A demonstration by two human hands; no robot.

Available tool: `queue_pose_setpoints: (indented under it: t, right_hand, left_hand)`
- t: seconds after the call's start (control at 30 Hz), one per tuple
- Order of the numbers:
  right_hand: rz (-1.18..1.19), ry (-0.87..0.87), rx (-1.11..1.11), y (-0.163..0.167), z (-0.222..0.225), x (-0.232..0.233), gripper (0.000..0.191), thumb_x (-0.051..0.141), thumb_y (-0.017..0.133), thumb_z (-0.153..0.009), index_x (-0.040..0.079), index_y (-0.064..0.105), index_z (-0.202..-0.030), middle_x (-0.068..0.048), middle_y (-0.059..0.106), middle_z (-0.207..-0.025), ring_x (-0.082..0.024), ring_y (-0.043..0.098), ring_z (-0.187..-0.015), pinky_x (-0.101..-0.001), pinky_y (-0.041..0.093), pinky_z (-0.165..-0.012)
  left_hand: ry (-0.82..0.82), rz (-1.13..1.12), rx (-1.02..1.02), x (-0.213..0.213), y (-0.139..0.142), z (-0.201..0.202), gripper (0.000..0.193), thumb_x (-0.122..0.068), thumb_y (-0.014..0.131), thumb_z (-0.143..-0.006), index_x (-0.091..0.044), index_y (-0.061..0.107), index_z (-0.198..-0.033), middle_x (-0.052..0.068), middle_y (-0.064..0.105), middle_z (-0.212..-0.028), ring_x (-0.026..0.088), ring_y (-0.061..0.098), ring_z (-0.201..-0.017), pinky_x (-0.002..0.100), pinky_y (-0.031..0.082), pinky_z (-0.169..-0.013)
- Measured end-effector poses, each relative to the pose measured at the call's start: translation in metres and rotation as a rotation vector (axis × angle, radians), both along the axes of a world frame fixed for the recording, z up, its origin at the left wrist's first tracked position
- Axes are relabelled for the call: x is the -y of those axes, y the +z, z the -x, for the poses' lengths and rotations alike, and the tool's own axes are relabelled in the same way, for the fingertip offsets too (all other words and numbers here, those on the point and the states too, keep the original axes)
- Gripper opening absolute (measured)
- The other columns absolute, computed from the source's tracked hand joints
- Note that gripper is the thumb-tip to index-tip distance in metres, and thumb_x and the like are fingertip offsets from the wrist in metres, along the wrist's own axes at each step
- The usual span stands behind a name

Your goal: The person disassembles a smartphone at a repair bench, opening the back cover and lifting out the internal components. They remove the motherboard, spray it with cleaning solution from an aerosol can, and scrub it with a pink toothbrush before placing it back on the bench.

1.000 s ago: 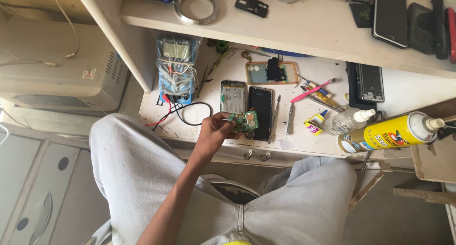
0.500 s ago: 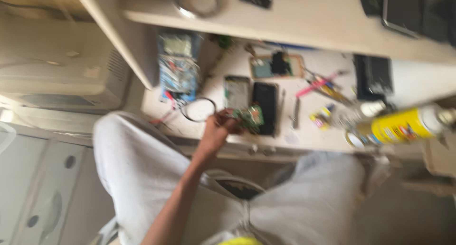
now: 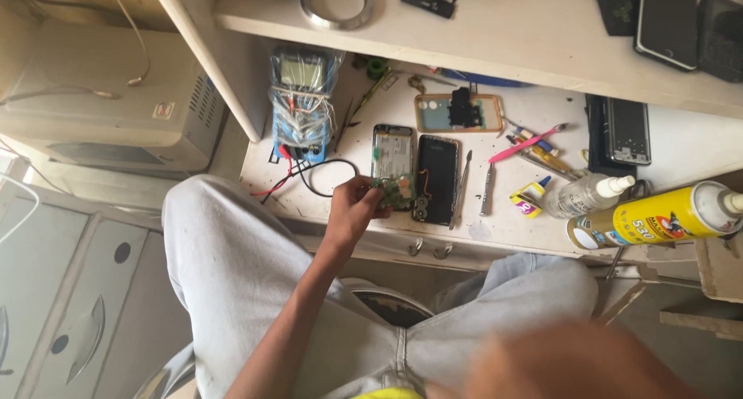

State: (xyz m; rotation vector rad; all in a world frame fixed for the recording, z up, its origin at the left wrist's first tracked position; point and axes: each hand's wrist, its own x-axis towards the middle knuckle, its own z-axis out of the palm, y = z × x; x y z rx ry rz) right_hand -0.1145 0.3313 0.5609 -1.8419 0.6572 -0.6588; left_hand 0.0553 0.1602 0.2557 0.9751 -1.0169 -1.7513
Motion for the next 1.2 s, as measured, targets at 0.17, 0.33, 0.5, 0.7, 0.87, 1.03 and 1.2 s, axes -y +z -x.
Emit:
queue_pose_setpoints:
  t: [0.17,0.33,0.5,0.7,0.87,1.03,1.2]
  right_hand:
    - [-0.141,-0.805,-0.331,-0.115,0.006,0.048,0.022,0.022,0.062,-0.097,0.002,0.071,-0.099,-0.004,0.076,-0.077,-0.009,0.071,-0.070,-0.0263,0.056,-0.066]
    - [-0.470,-0.928,0.036,-0.220,0.020,0.056,0.023,0.018,0.062,-0.098,0.002,0.067,-0.114,-0.005,0.071,-0.087,-0.010,0.066,-0.073,-0.0255,0.053,-0.061]
    - [-0.631,-0.849,0.178,-0.255,0.029,0.051,0.029,0.017,0.064,-0.097,0.004,0.064,-0.123,-0.006,0.067,-0.089,-0.010,0.062,-0.074,-0.0258,0.051,-0.060]
    - [-0.582,-0.945,0.183,-0.271,0.025,0.056,0.029,0.015,0.067,-0.096,0.004,0.064,-0.123,-0.002,0.062,-0.086,-0.008,0.057,-0.070,-0.0246,0.048,-0.058]
    - [-0.586,-0.942,0.207,-0.277,0.026,0.056,0.019,0.013,0.068,-0.097,-0.001,0.069,-0.110,-0.003,0.062,-0.084,-0.008,0.053,-0.069,-0.0252,0.045,-0.056]
    - [-0.742,-0.945,0.365,-0.277,0.031,0.056,0.011,0.010,0.067,-0.095,0.000,0.066,-0.099,-0.005,0.066,-0.084,-0.012,0.059,-0.070,-0.0271,0.047,-0.057]
    - [-0.829,-0.992,0.505,-0.275,0.027,0.056,0.007,0.008,0.067,-0.095,0.003,0.066,-0.099,-0.010,0.070,-0.088,-0.018,0.068,-0.078,-0.0308,0.052,-0.062]
  left_hand:
    - [0.001,-0.043,0.140,-0.001,0.002,-0.005,0.024,-0.012,0.061,-0.096,0.011,0.069,-0.100,0.010,0.071,-0.088,0.013,0.068,-0.072,0.030,0.062,-0.066]
    - [-0.213,-0.065,0.194,-0.010,0.001,-0.007,0.022,-0.009,0.062,-0.091,0.011,0.070,-0.099,0.012,0.074,-0.084,0.016,0.068,-0.065,0.030,0.060,-0.061]
    - [-0.283,-0.022,0.182,-0.014,-0.007,-0.006,0.022,-0.008,0.064,-0.092,0.012,0.071,-0.099,0.009,0.072,-0.083,0.013,0.068,-0.068,0.029,0.062,-0.063]
    - [-0.385,0.076,0.253,-0.006,-0.013,-0.005,0.024,-0.012,0.064,-0.092,0.010,0.074,-0.096,0.010,0.072,-0.081,0.011,0.067,-0.070,0.028,0.060,-0.066]
    - [-0.465,0.119,0.227,0.001,-0.010,-0.007,0.027,-0.015,0.065,-0.091,0.009,0.073,-0.099,0.007,0.072,-0.084,0.011,0.067,-0.074,0.028,0.059,-0.067]
    - [-0.347,0.064,0.243,0.002,0.002,-0.009,0.029,-0.016,0.067,-0.090,0.008,0.073,-0.105,0.008,0.073,-0.083,0.014,0.068,-0.071,0.028,0.058,-0.066]
    - [-0.099,-0.011,0.165,0.005,0.011,-0.016,0.029,-0.020,0.063,-0.094,0.006,0.073,-0.100,0.008,0.074,-0.081,0.011,0.066,-0.068,0.026,0.056,-0.065]
